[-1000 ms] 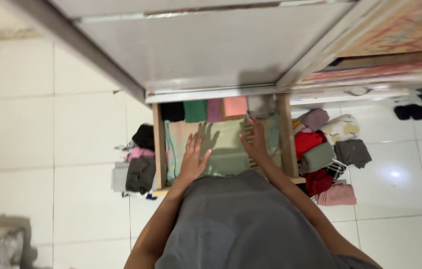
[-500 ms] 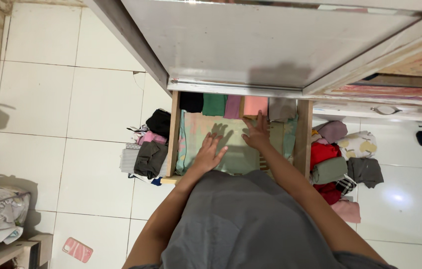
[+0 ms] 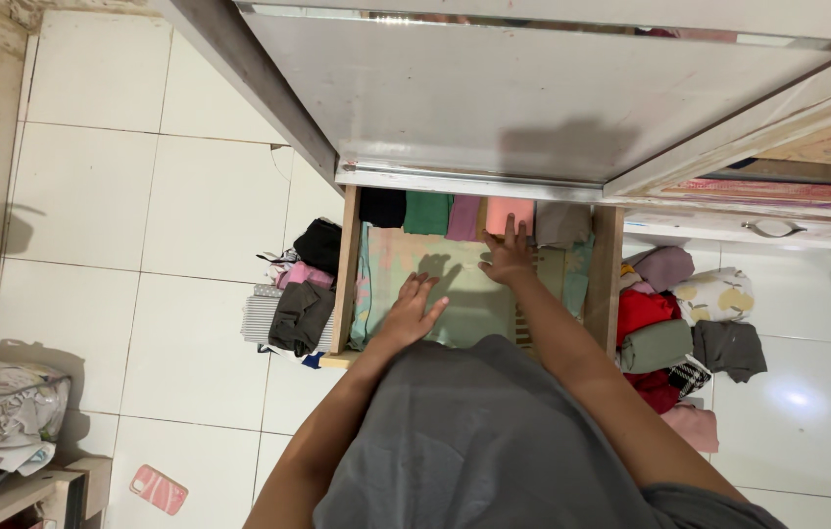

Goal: The person repeatedly picks folded garments from an open drawer, briefly unfolds and refolds each item, then places it on a growing pile on the floor. Items handled include black, beige, pink, red, green, and patterned fabrics. No tools are used.

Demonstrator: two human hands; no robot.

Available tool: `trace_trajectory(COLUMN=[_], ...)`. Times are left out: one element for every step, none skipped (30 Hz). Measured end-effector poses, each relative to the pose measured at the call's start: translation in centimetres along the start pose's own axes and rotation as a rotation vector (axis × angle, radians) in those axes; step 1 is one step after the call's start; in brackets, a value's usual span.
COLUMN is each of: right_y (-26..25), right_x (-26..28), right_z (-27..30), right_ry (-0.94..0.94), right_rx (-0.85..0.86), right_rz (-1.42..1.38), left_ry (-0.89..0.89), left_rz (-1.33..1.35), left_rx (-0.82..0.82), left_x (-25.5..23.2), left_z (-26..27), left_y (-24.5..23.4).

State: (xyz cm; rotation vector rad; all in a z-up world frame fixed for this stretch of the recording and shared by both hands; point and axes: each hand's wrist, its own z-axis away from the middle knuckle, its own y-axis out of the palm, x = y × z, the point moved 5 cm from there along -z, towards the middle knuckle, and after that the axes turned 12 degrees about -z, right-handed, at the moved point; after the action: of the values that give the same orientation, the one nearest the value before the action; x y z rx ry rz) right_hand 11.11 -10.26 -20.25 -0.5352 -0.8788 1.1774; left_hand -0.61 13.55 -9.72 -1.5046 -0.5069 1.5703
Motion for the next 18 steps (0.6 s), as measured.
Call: trace_trajectory(right_y=[0.0,0.1,0.2,0.3,0.5,0.5,0.4,0.4,0.3,0.2,0.2,0.1,-0.2,-0.4,-0.3,-0.3,0.0,0.1], right_x=[-0.2,-0.3,-0.4,-0.5,-0.5,-0.4,-0.3,-0.2,-0.2,-0.2,-0.2,0.0,0.1,0.1,-0.2,-0.4,-0.7,-0.8], right_z=[-0.2,-0.3,-0.4,-0.6,-0.7,-0.8,-0.9,-0.9,-0.9,-0.9,-0.8,-0.8,-0.7,-0.5,-0.4,-0.3,-0.1,0.2], right_ry=[-0.011,-0.023,-0.015,-0.008,-0.001,-0.009,-0.016,-0.024,-0.029,-0.034,-0.037,-0.082,-0.126,-0.170,-0.159,-0.148,-0.135,-0.155], right_rx=[0.007,0.014,0.032,0.049,0.067,0.060,0.052,0.044,0.031,0.017,0.006,-0.026,-0.060,-0.095,-0.077,-0.058,-0.039,-0.034], right_rz=[-0.002,-0.004,0.003,0.009,0.015,0.009,0.003,-0.002,-0.021,-0.039,-0.058,-0.092,-0.127,-0.161,-0.176,-0.191,-0.205,-0.235], left_ry=[-0.004,-0.007,-0.012,-0.022,-0.032,-0.042,-0.045,-0.049,-0.054,-0.064,-0.073,-0.083,-0.107,-0.131,-0.154,-0.184,-0.214,-0.245], left_rz=[0.000,0.001,0.001,0.002,0.002,0.003,0.000,-0.003,-0.005,0.018,0.042,0.066,0.117,0.167,0.218,0.300,0.383,0.466], left_rx=[0.008,0.016,0.025,0.037,0.051,0.064,0.080,0.097,0.113,0.115,0.119,0.124,0.126,0.128,0.130,0.135,0.141,0.147], left_x=[0.0,0.0,-0.1,-0.2,-0.4,-0.6,-0.8,-0.9,-1.0,-0.9,-0.7,-0.4,0.1,0.6,1.2,1.9,2.6,3.3], left_z=[-0.1,-0.2,-0.2,-0.3,-0.4,-0.5,-0.8,-1.0,-1.2,-1.4,-1.5,-1.7,-2.0,-2.4,-2.9,-3.5,-4.2,-4.8], left_y=[-0.1,-0.2,-0.4,-0.5,-0.5,-0.6,-0.7,-0.8,-0.7,-0.7,-0.5,-0.2,0.3,0.9,1.6,2.5,3.6,4.7])
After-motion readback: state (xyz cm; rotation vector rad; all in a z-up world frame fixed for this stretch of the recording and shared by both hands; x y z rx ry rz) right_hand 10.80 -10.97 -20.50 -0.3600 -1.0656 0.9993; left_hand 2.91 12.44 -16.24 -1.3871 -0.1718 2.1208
